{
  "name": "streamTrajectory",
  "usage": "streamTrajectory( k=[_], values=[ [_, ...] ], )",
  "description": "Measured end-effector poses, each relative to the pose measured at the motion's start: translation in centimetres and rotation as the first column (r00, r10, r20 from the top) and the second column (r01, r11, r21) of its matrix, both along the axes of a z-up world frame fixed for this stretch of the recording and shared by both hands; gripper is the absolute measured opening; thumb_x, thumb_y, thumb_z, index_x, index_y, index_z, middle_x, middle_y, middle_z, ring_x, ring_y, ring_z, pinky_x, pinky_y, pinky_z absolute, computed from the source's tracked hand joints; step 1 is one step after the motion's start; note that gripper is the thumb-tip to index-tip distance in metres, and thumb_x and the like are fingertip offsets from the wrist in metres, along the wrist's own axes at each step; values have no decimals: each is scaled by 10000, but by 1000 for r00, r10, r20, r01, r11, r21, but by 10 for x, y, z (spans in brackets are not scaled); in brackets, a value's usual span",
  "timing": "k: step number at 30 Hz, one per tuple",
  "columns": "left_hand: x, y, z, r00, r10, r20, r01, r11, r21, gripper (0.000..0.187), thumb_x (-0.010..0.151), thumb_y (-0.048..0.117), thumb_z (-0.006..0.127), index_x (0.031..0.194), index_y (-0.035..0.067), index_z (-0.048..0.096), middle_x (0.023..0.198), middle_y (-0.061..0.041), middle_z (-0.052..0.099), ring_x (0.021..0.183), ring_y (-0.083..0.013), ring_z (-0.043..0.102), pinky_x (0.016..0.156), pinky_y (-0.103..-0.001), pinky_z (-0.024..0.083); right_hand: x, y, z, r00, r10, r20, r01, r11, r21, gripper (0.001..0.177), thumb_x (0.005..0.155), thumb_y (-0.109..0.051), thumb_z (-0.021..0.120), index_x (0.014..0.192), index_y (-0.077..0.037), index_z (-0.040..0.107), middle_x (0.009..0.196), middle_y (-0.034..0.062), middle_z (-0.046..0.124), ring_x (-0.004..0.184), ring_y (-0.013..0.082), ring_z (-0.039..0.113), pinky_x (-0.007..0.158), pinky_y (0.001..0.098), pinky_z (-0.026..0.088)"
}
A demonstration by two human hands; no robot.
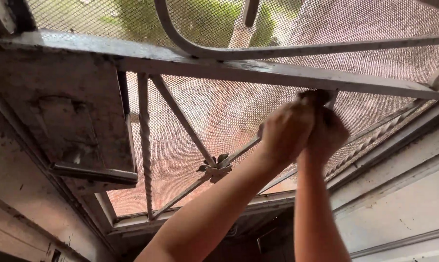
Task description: The recorder cleans a decorative metal screen door using a cloth and a bucket of water.
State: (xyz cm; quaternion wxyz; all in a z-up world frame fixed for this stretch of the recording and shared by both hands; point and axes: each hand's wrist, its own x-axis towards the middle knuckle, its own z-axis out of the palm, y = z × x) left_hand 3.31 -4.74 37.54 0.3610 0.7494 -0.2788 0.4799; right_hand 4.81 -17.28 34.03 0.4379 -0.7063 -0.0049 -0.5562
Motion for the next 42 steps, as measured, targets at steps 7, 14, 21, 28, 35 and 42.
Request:
streamTrajectory(
  k=[7, 14, 21, 28, 35, 42],
  values=[
    [-27, 66, -88, 992, 110, -69, -102, 989, 106, 55, 892, 16, 691, 886, -23, 654, 813, -181, 715, 739, -276, 736, 586, -363, 603, -17, 68, -119, 899, 436, 32, -421, 843, 334, 140, 943, -122, 747, 1035, -19, 763, 910, 22, 752, 765, 64, 645, 670, 224, 523],
    [-49, 99, -112, 971, 226, -81, -198, 945, 262, 173, 706, -1, 699, 866, -47, 651, 782, -201, 698, 764, -304, 728, 646, -351, 598, -31, 84, -144, 774, 620, -129, -549, 759, 350, 103, 1002, -65, 688, 1002, 22, 744, 834, -7, 685, 740, 37, 563, 616, 219, 456],
    [-93, 142, -103, 987, -26, -157, 33, 998, 45, 81, 833, -28, 691, 894, -3, 644, 841, -142, 711, 791, -287, 724, 693, -361, 594, -89, 99, -82, 800, 509, -317, -466, 861, 204, 162, 955, -79, 691, 1064, 16, 765, 771, 52, 738, 643, 89, 654, 564, 240, 509],
    [-85, 175, -87, 997, 36, -70, -70, 807, -586, 106, 947, 1, 734, 1019, 4, 655, 974, -141, 700, 846, -232, 702, 742, -305, 587, -66, 181, -16, 940, 330, 86, -297, 916, -270, 164, 998, -89, 747, 1149, -25, 762, 1017, 75, 784, 901, 157, 761, 776, 249, 602],
    [-52, 205, -23, 933, 349, 91, -231, 771, -594, 183, 1027, 25, 663, 1209, 19, 664, 1147, -154, 700, 1050, -297, 702, 918, -358, 585, -56, 254, 67, 889, 452, 70, -390, 831, -397, 108, 913, -30, 740, 1017, -4, 753, 943, 128, 758, 753, 214, 740, 660, 308, 576],
    [-52, 207, -20, 951, 277, -138, -304, 751, -586, 227, 980, 62, 663, 1184, 21, 753, 902, -173, 743, 723, -264, 737, 651, -355, 551, -48, 246, 66, 839, 545, 15, -460, 721, -518, 70, 893, -7, 694, 955, -16, 727, 915, 121, 732, 751, 227, 719, 672, 324, 573]
  ],
)
